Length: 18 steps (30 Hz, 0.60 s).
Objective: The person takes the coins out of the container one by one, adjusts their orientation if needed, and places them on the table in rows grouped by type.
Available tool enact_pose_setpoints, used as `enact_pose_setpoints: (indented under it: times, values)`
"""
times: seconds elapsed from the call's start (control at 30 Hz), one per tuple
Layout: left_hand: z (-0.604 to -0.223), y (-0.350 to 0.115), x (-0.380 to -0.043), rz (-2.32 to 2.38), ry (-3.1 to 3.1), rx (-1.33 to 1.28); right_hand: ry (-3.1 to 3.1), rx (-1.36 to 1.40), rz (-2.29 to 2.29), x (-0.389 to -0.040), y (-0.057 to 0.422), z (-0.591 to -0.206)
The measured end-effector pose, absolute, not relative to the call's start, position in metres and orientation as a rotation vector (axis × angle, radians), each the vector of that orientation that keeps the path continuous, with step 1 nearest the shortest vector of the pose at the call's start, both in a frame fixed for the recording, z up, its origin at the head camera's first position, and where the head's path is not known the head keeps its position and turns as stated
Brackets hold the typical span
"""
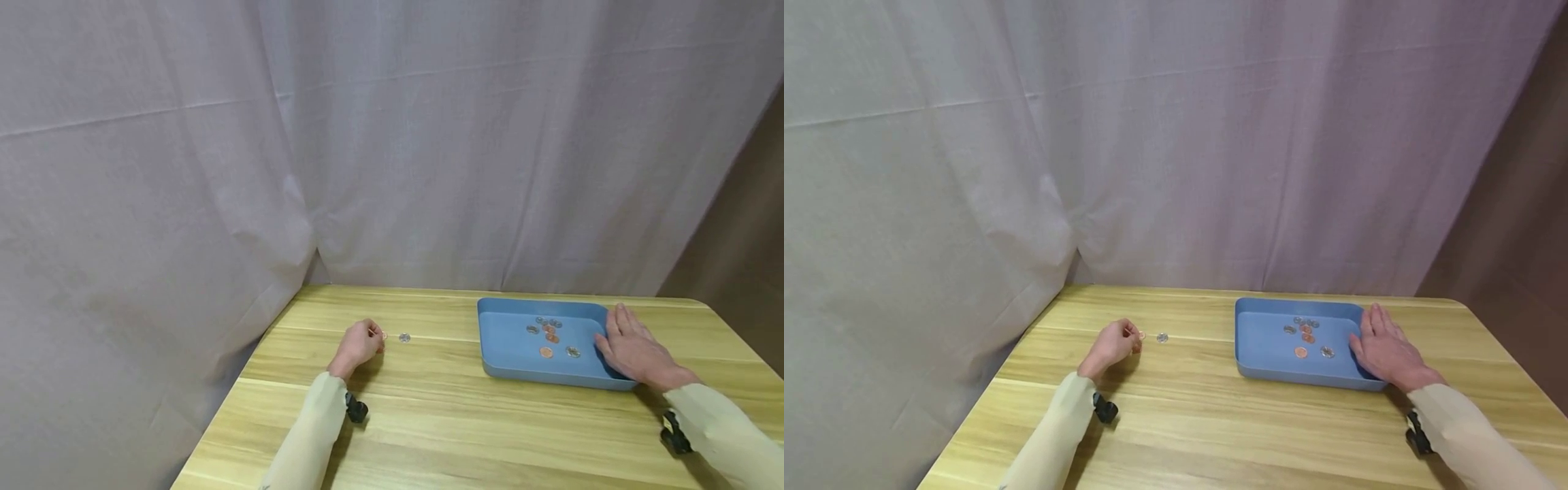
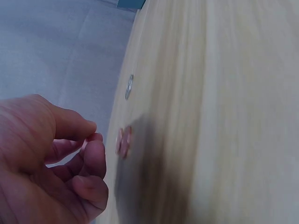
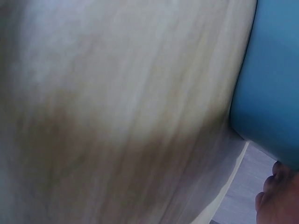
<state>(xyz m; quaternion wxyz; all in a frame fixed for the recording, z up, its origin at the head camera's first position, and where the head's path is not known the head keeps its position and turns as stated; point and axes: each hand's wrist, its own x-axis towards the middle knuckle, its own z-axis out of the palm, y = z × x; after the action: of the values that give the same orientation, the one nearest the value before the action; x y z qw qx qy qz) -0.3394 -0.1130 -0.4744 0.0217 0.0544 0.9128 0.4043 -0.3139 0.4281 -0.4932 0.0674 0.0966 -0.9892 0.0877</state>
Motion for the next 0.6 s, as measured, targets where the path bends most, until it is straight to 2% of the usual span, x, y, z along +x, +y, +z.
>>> enact_pose_setpoints:
  times: [0.6]
  values:
    - [-0.455,-0.058,-0.332,1.158,2.906,0.447,-2.986,0.276,0.237,-0.312,0.426,-0.49]
